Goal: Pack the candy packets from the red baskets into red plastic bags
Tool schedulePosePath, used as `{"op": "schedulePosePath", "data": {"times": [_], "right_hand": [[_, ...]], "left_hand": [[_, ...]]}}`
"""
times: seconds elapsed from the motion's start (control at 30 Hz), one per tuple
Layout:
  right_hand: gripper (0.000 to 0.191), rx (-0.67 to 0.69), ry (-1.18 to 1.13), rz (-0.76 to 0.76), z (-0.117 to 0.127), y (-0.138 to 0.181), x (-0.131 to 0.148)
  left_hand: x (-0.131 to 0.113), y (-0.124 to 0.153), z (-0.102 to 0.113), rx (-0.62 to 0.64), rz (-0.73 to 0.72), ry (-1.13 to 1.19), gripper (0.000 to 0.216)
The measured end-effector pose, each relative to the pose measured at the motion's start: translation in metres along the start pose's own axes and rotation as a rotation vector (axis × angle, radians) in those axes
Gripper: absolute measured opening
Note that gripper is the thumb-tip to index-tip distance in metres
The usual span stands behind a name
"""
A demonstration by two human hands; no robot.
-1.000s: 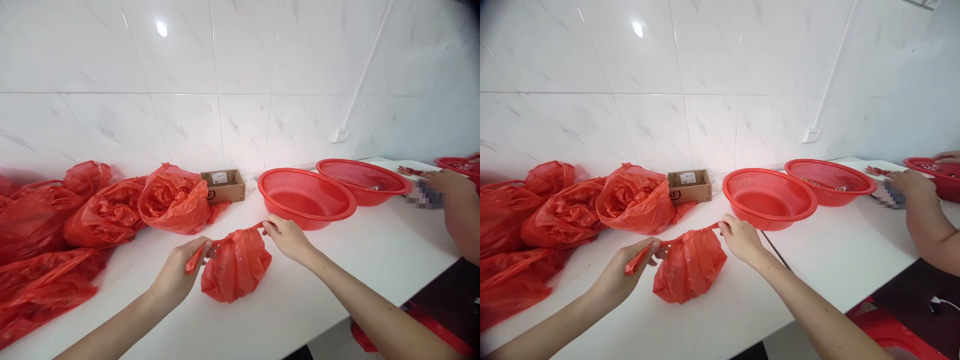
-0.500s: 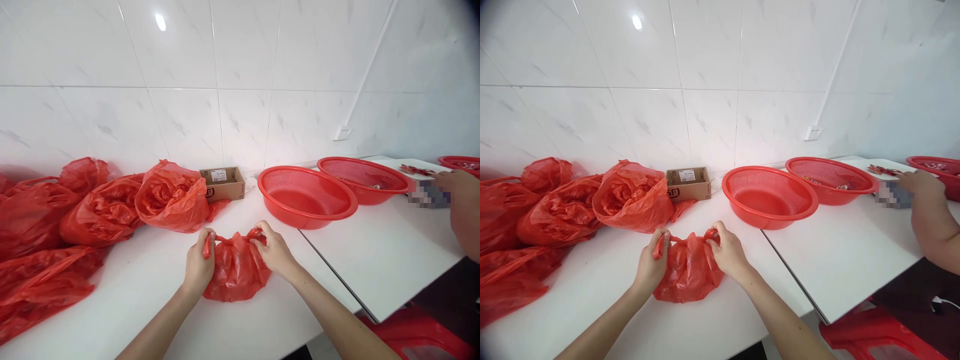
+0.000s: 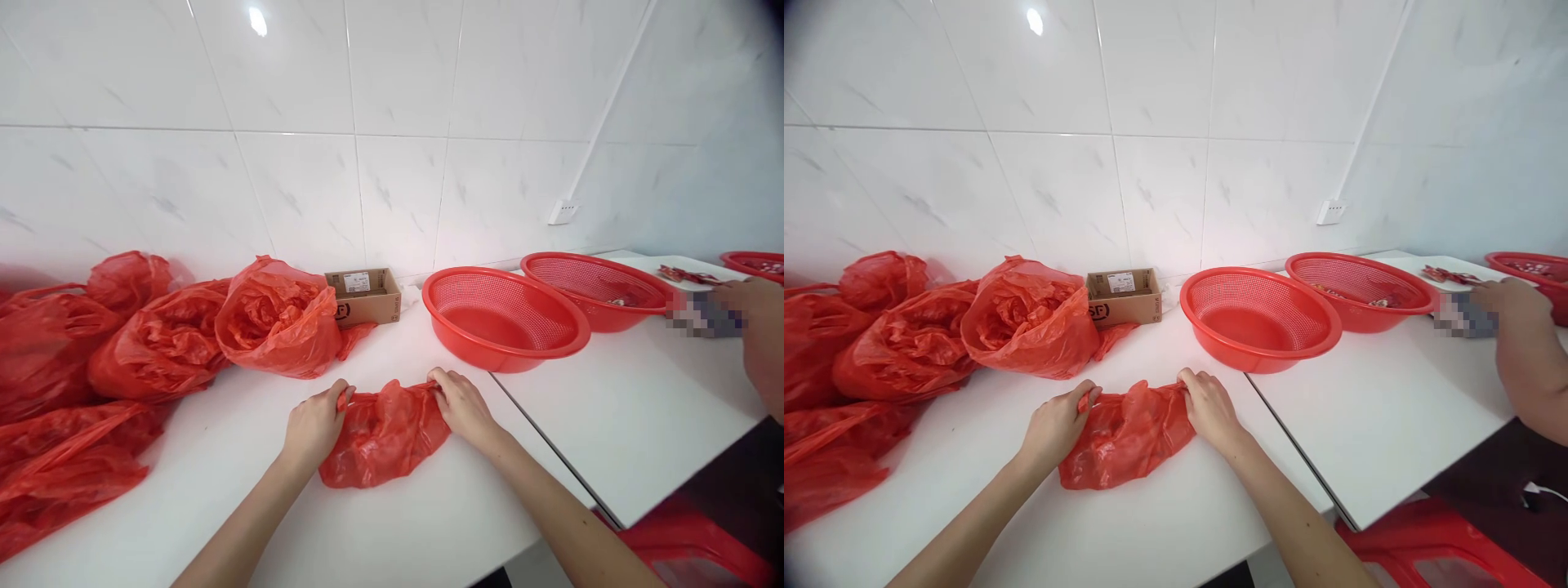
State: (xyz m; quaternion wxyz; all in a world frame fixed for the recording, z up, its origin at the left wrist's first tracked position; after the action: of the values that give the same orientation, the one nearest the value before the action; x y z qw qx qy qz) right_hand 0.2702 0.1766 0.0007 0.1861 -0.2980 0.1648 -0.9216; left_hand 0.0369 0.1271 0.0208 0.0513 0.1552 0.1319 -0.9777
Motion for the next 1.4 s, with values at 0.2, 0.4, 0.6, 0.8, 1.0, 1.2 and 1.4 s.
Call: {"op": "schedulePosePath", "data": {"times": [0.2,0.4,0.6,0.8,1.0,1.2,1.4], "right_hand": [[0.014,0.010,-0.171,-0.027,-0.003,0.006,-0.010],[0.025,-0.056,-0.255,-0.112,0.002,0.005,-0.018],[0.032,-0.114,-0.317,-0.279,0.008,0.004,-0.033],[0.034,-0.166,-0.388,-0.372,0.005,0.002,-0.051],[0.035,-0.188,-0.464,-0.439,0.004,0.001,-0.039],[0.042,-0.122,-0.276,-0.318,-0.006,0.008,0.028],[0.025,0.002,-0.413,-0.223,-0.024,0.015,0.025]], "left_hand": [[0.018,0.004,-0.009,0.052,0.050,-0.070,0.033],[0.028,0.007,-0.011,0.112,0.069,-0.059,0.034],[0.049,0.013,-0.002,0.126,0.101,-0.032,0.028],[0.061,0.031,-0.002,0.194,0.247,0.248,0.039],[0.038,0.013,0.011,0.047,0.251,0.709,0.041],[0.005,-0.004,-0.004,-0.181,0.275,0.817,0.056],[0.000,-0.003,-0.027,-0.121,0.241,0.635,0.043]]}}
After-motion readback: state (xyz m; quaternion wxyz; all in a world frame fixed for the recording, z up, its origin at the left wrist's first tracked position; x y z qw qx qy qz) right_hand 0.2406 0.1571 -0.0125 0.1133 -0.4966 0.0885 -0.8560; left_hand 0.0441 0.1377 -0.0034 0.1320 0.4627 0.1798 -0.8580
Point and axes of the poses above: each hand's wrist, its own y-axis away from the middle knuckle, its own z-axis out of the back of the hand, x = y × z, the point moved 9 cm from there along -y, towards the middle knuckle, and after that the axes turned 9 degrees about -x, right-handed, at the moved point
